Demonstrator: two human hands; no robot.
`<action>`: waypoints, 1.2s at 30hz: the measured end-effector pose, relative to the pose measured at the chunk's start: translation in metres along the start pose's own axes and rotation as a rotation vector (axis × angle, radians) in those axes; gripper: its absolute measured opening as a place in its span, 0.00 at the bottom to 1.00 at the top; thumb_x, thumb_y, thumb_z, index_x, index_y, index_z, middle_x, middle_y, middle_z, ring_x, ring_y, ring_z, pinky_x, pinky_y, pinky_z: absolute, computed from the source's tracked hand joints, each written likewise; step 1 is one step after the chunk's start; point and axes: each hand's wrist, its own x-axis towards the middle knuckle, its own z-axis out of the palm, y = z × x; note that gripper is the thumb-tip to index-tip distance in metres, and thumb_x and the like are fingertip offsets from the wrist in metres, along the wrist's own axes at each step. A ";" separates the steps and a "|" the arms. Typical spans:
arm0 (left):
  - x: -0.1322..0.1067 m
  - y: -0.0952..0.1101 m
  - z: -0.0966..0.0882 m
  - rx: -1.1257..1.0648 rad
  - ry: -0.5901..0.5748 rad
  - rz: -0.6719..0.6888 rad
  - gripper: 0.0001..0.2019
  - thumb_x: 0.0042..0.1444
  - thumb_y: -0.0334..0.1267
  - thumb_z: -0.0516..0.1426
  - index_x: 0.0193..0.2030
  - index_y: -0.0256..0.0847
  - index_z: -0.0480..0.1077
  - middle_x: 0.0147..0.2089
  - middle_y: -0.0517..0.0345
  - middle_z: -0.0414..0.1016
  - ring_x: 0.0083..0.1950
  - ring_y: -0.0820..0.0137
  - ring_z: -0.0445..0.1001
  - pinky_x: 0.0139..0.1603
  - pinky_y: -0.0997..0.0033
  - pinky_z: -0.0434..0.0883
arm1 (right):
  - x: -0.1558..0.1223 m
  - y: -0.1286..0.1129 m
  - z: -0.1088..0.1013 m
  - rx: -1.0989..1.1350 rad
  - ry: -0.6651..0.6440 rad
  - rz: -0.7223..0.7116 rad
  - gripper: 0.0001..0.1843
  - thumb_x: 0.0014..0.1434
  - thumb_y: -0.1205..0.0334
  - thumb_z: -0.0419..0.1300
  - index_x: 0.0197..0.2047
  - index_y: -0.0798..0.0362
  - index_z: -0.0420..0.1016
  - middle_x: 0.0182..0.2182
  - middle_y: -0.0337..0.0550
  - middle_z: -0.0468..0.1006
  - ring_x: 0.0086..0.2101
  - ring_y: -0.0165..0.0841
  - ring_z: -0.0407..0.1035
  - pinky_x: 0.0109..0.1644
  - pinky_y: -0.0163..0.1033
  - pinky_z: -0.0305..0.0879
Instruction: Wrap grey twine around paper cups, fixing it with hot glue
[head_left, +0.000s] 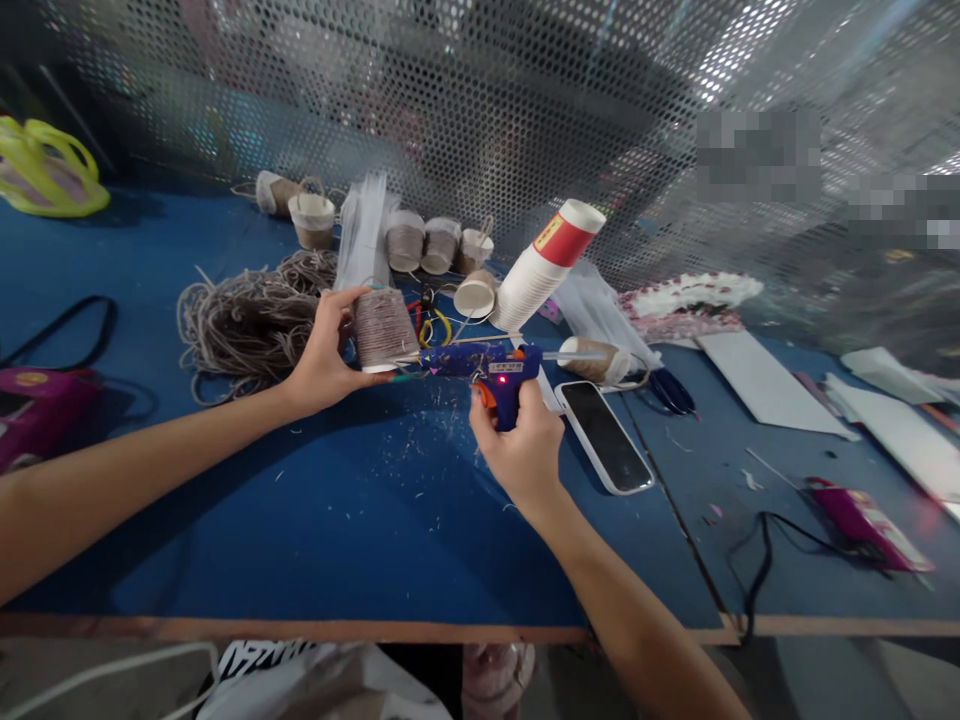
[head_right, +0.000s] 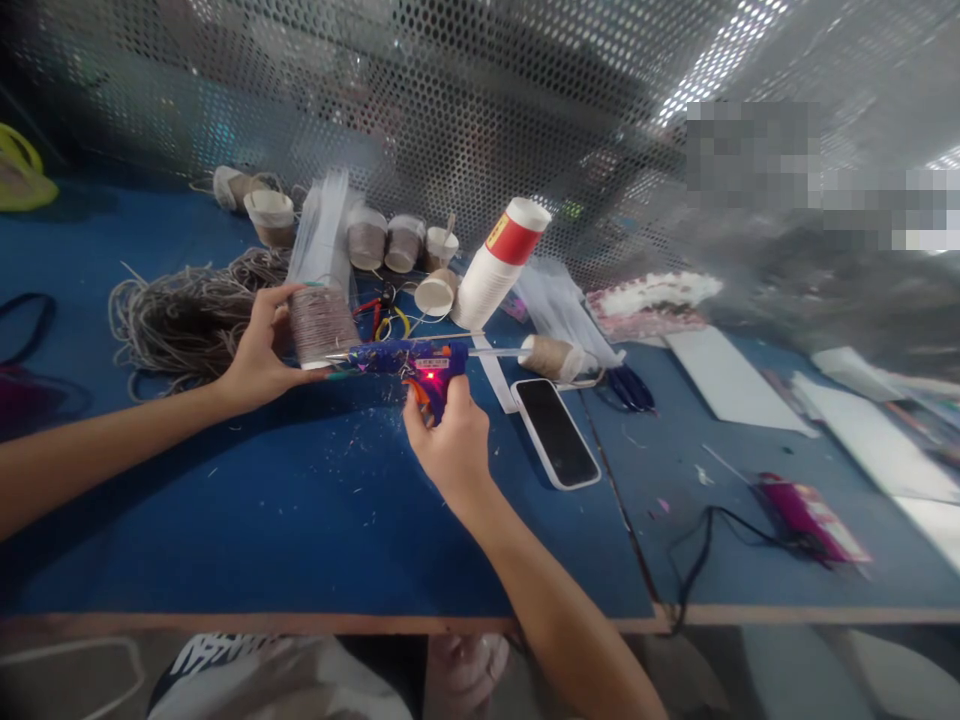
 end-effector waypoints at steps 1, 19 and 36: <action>0.000 0.000 0.000 0.006 -0.006 -0.007 0.49 0.36 0.53 0.74 0.63 0.47 0.58 0.58 0.47 0.63 0.59 0.55 0.70 0.59 0.51 0.74 | 0.000 0.001 0.000 -0.007 0.004 -0.007 0.08 0.59 0.55 0.57 0.36 0.50 0.66 0.19 0.36 0.74 0.18 0.31 0.70 0.24 0.36 0.66; 0.000 0.005 0.001 -0.106 -0.047 -0.069 0.45 0.40 0.50 0.73 0.62 0.48 0.58 0.61 0.47 0.63 0.60 0.57 0.72 0.60 0.55 0.75 | -0.002 0.006 0.004 -0.083 0.044 -0.109 0.12 0.61 0.59 0.55 0.46 0.55 0.68 0.24 0.43 0.79 0.21 0.36 0.74 0.25 0.38 0.69; 0.001 0.002 0.000 -0.075 -0.063 0.005 0.43 0.44 0.57 0.70 0.61 0.49 0.54 0.59 0.49 0.65 0.58 0.59 0.75 0.56 0.58 0.77 | 0.001 0.004 -0.004 -0.077 0.030 -0.048 0.11 0.61 0.58 0.55 0.45 0.52 0.70 0.29 0.45 0.80 0.26 0.37 0.76 0.29 0.40 0.70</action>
